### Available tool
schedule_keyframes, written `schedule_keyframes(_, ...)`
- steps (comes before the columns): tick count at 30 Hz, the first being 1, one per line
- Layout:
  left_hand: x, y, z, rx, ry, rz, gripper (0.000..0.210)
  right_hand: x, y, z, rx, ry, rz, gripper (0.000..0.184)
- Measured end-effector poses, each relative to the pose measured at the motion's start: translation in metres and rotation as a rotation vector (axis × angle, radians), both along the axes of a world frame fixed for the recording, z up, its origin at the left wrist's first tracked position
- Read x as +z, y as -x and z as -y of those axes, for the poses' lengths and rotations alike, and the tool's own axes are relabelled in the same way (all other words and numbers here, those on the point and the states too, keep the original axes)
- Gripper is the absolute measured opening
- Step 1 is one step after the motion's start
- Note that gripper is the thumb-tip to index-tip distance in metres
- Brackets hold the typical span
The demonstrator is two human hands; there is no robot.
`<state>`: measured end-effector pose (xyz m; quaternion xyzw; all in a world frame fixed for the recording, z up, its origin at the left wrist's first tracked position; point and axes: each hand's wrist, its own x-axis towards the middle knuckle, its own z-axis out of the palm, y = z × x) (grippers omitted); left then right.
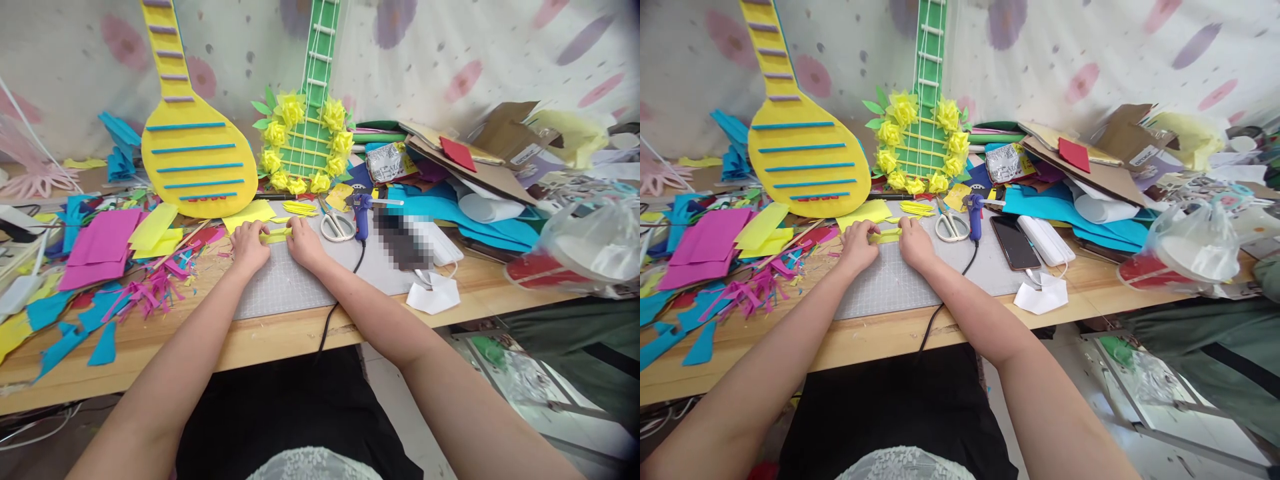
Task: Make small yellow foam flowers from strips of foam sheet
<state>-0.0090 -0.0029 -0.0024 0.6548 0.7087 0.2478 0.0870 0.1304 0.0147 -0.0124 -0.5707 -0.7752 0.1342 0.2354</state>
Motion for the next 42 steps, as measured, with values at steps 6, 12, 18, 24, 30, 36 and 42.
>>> schedule_keyframes(6,0.0,0.003,-0.001,0.006,-0.048,0.106,0.024,-0.002,-0.001,-0.002,0.044,-0.012,0.011,0.028)
schedule_keyframes(12,-0.002,0.005,-0.005,0.069,-0.076,0.09,0.018,-0.002,-0.001,-0.002,0.023,-0.01,-0.035,0.028)
schedule_keyframes(18,0.0,0.007,-0.005,0.052,-0.027,0.016,0.017,0.005,-0.007,-0.004,-0.003,-0.059,-0.09,0.027)
schedule_keyframes(24,0.001,0.006,-0.003,0.018,-0.021,0.023,0.014,-0.003,-0.008,-0.008,0.018,-0.049,-0.021,0.031)
schedule_keyframes(30,0.002,0.016,-0.007,0.123,-0.098,0.166,0.025,-0.002,-0.003,-0.006,-0.013,0.014,0.004,0.035)
schedule_keyframes(36,0.001,0.026,-0.005,0.157,-0.064,0.132,0.02,-0.002,-0.005,-0.007,-0.018,0.007,-0.037,0.036)
schedule_keyframes(42,0.0,0.02,0.003,0.037,0.016,0.015,0.02,0.0,-0.01,-0.009,0.024,0.03,-0.172,0.034)
